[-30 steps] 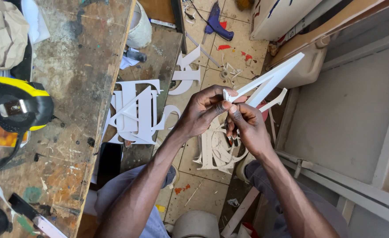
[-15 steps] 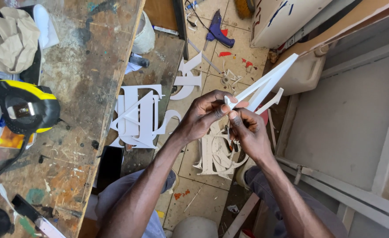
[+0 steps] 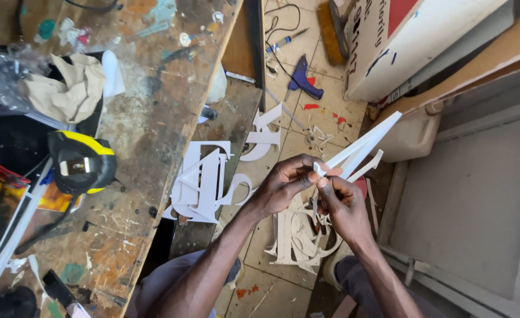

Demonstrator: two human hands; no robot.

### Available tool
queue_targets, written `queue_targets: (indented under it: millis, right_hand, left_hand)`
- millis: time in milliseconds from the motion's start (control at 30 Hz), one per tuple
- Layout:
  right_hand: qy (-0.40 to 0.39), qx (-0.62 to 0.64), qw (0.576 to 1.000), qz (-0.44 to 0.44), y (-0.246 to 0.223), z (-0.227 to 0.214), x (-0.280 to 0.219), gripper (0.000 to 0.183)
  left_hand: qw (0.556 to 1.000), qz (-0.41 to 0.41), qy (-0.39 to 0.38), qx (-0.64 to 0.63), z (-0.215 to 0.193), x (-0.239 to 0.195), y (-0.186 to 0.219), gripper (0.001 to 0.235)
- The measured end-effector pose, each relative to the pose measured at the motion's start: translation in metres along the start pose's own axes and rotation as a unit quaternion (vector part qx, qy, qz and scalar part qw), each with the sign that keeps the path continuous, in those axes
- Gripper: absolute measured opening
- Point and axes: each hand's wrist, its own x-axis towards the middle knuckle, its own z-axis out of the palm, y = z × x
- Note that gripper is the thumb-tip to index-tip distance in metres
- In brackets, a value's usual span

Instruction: Assembling 3D sign letters by applying adhesive strips and joining plastic components.

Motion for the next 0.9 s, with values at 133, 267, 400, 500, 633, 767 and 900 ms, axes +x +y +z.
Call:
queue_targets:
  millis: [133,267,400,500,633,767,900]
  right_hand:
    - [0.007,-0.022,1.0,0.008,-0.006,0.001,0.001,0.051]
    - [0.003,-0.055,0.996,0.065,-0.006,-0.002,-0.001,0.042]
    - [0.017,0.025,0.995,0.1,-0.004,0.0,-0.001,0.018]
    - [0.011,0.115,0.988,0.105,0.014,-0.003,0.003,0.013]
    - [0.011,0.162,0.981,0.104,0.023,-0.005,0.005,0.01]
    - [-0.009,0.187,0.976,0.107,0.022,-0.006,0.005,0.006]
    - [-0.021,0.13,0.981,0.142,0.004,-0.002,0.007,0.013]
  left_hand:
    - [0.999,0.01,0.014,0.03,-0.002,0.002,0.0,0.022]
    - [0.999,-0.036,-0.021,0.011,-0.011,0.002,-0.011,0.02]
    - [0.999,-0.045,-0.005,-0.021,-0.013,0.001,-0.026,0.022]
    - [0.999,-0.037,0.0,-0.003,-0.01,0.002,-0.023,0.022]
    - [0.999,-0.039,0.007,0.026,-0.014,0.003,-0.027,0.025]
    - [0.997,-0.039,0.012,0.071,-0.019,0.002,-0.035,0.024]
    - [0.991,-0.083,0.03,0.104,-0.024,0.003,-0.034,0.019]
